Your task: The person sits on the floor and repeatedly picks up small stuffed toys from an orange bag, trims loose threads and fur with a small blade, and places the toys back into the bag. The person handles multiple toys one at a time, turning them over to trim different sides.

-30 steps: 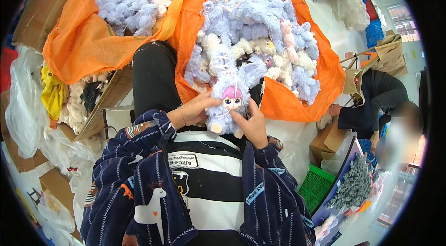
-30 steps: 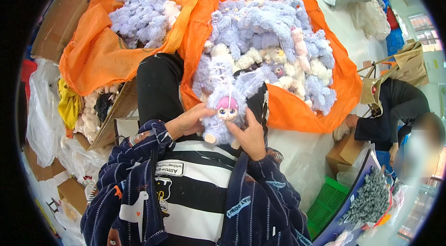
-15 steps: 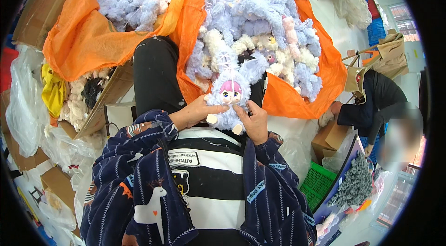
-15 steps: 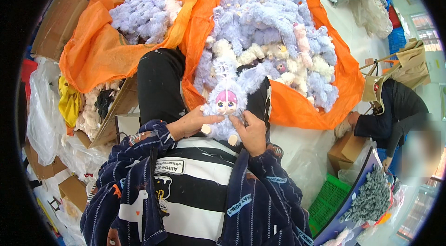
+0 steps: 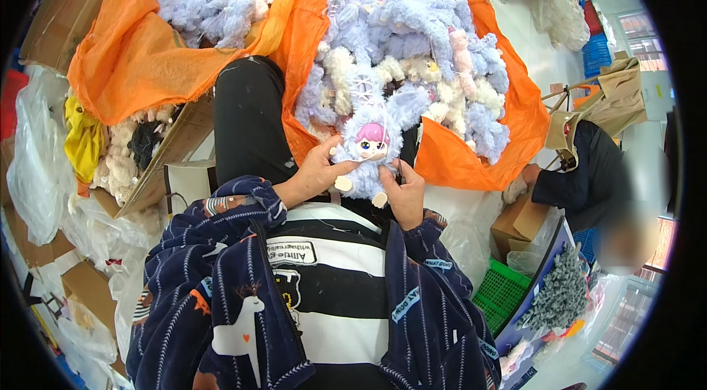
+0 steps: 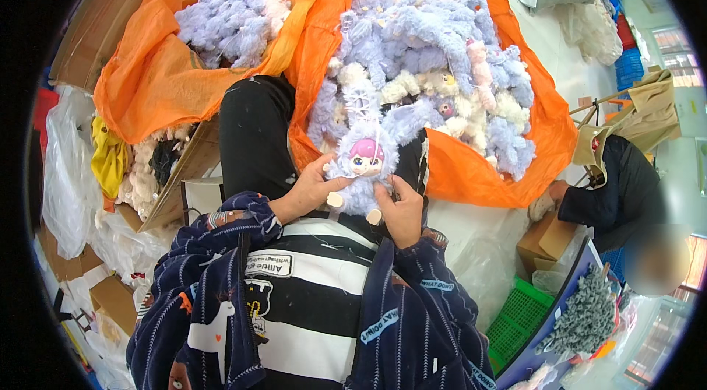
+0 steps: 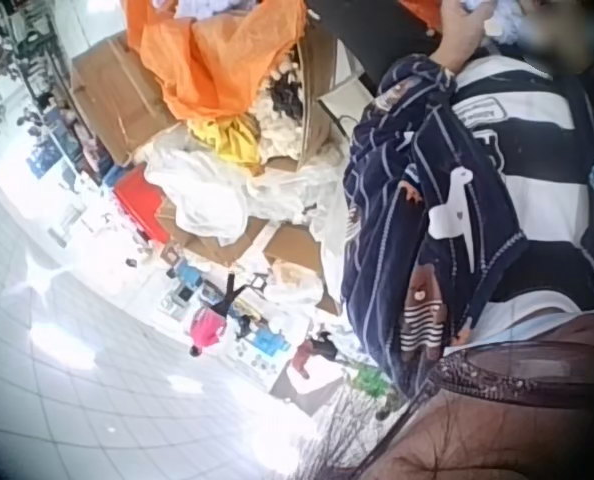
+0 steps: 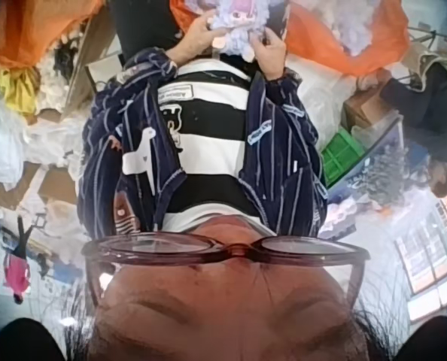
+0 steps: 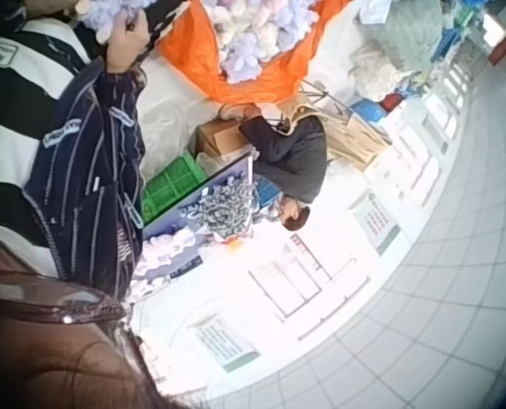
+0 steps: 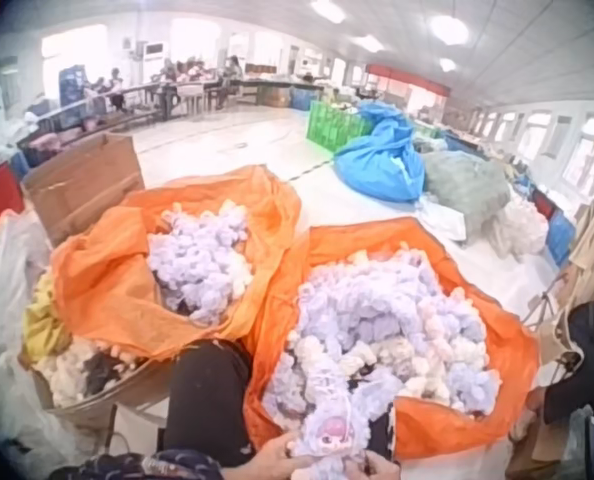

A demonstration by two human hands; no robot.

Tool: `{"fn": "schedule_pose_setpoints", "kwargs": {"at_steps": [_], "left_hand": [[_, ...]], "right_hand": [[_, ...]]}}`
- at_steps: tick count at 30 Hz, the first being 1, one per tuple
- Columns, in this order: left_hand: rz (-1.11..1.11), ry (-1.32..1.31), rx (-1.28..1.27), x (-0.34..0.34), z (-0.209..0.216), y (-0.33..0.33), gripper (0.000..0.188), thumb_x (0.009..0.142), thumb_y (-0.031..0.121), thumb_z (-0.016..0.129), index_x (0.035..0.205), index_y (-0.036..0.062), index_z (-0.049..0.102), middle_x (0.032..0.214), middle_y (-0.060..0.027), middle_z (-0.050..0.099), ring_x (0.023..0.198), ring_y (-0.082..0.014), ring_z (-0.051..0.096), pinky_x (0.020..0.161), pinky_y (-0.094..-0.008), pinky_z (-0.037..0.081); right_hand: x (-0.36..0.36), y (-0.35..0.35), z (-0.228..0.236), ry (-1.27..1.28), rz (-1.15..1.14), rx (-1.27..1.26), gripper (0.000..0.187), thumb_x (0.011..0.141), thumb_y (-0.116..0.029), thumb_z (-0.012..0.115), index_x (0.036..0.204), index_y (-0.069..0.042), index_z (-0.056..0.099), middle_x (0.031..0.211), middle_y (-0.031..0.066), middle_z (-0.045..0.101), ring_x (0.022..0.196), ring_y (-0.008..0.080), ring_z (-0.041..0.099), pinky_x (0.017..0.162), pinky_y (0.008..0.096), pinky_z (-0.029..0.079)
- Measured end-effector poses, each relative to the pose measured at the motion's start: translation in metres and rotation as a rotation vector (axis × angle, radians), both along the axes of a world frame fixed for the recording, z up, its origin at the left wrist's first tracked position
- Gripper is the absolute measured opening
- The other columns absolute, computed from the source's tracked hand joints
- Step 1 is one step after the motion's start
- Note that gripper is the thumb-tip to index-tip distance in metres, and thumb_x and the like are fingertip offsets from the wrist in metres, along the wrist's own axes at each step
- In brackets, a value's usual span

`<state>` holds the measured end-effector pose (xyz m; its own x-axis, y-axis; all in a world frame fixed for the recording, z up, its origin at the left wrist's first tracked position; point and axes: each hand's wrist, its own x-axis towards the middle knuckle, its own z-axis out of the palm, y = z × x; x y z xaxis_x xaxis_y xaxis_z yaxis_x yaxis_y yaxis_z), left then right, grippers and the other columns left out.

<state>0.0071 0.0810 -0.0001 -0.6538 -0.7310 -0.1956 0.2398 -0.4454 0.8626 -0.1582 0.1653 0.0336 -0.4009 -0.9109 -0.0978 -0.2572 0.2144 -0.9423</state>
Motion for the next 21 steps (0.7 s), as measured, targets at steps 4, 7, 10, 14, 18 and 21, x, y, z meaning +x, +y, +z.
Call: {"fn": "schedule_pose_setpoints", "kwargs": {"at_steps": [4, 7, 10, 14, 18, 21], "left_hand": [[0.000, -0.055, -0.016, 0.002, 0.000, 0.000, 0.022, 0.085, 0.007, 0.062, 0.106, 0.0021, 0.055, 0.089, -0.0008, 0.059, 0.078, -0.0059, 0.054, 0.067, -0.0212, 0.045], [0.059, -0.180, -0.092, 0.002, 0.002, 0.004, 0.023, 0.085, 0.009, 0.063, 0.106, 0.0010, 0.057, 0.083, -0.0008, 0.059, 0.073, -0.0054, 0.053, 0.062, -0.0214, 0.044], [0.069, -0.253, -0.165, 0.002, 0.000, 0.007, 0.026, 0.085, 0.011, 0.064, 0.108, 0.0003, 0.059, 0.081, -0.0005, 0.060, 0.069, -0.0048, 0.052, 0.059, -0.0211, 0.043], [-0.071, -0.246, -0.120, 0.004, -0.009, -0.006, 0.023, 0.084, 0.008, 0.065, 0.104, 0.0007, 0.060, 0.080, -0.0004, 0.061, 0.069, -0.0049, 0.054, 0.057, -0.0197, 0.044], [-0.190, -0.034, 0.229, 0.001, 0.003, -0.010, 0.032, 0.085, 0.011, 0.063, 0.115, 0.0035, 0.053, 0.099, -0.0040, 0.061, 0.085, -0.0093, 0.059, 0.071, -0.0236, 0.048], [-0.281, 0.098, 0.491, -0.006, 0.010, -0.006, 0.042, 0.086, 0.014, 0.062, 0.125, 0.0051, 0.046, 0.113, -0.0067, 0.058, 0.099, -0.0154, 0.058, 0.085, -0.0302, 0.048]], "right_hand": [[0.000, -0.001, 0.007, 0.028, 0.024, 0.031, 0.022, 0.082, -0.012, 0.063, 0.095, 0.006, 0.060, 0.071, 0.0016, 0.057, 0.063, 0.0044, 0.044, 0.055, 0.0226, 0.039], [0.002, -0.001, 0.011, 0.015, 0.014, 0.036, 0.022, 0.083, -0.012, 0.062, 0.093, 0.006, 0.060, 0.071, 0.0014, 0.057, 0.064, 0.0046, 0.044, 0.056, 0.0227, 0.039], [0.000, 0.000, 0.004, -0.015, 0.027, 0.026, 0.021, 0.083, -0.012, 0.062, 0.093, 0.006, 0.060, 0.071, 0.0015, 0.057, 0.065, 0.0046, 0.045, 0.057, 0.0227, 0.040], [-0.004, -0.001, 0.001, -0.086, 0.046, 0.042, 0.021, 0.082, -0.012, 0.062, 0.094, 0.006, 0.060, 0.076, 0.0013, 0.059, 0.068, 0.0048, 0.047, 0.060, 0.0223, 0.042], [-0.001, -0.006, 0.012, -0.248, -0.012, 0.021, 0.022, 0.080, -0.012, 0.064, 0.093, 0.005, 0.059, 0.081, 0.0004, 0.059, 0.071, 0.0057, 0.051, 0.063, 0.0218, 0.044], [-0.002, 0.000, 0.004, -0.373, -0.085, 0.017, 0.023, 0.079, -0.011, 0.066, 0.095, 0.003, 0.058, 0.083, 0.0008, 0.059, 0.071, 0.0064, 0.052, 0.064, 0.0212, 0.044]]}}
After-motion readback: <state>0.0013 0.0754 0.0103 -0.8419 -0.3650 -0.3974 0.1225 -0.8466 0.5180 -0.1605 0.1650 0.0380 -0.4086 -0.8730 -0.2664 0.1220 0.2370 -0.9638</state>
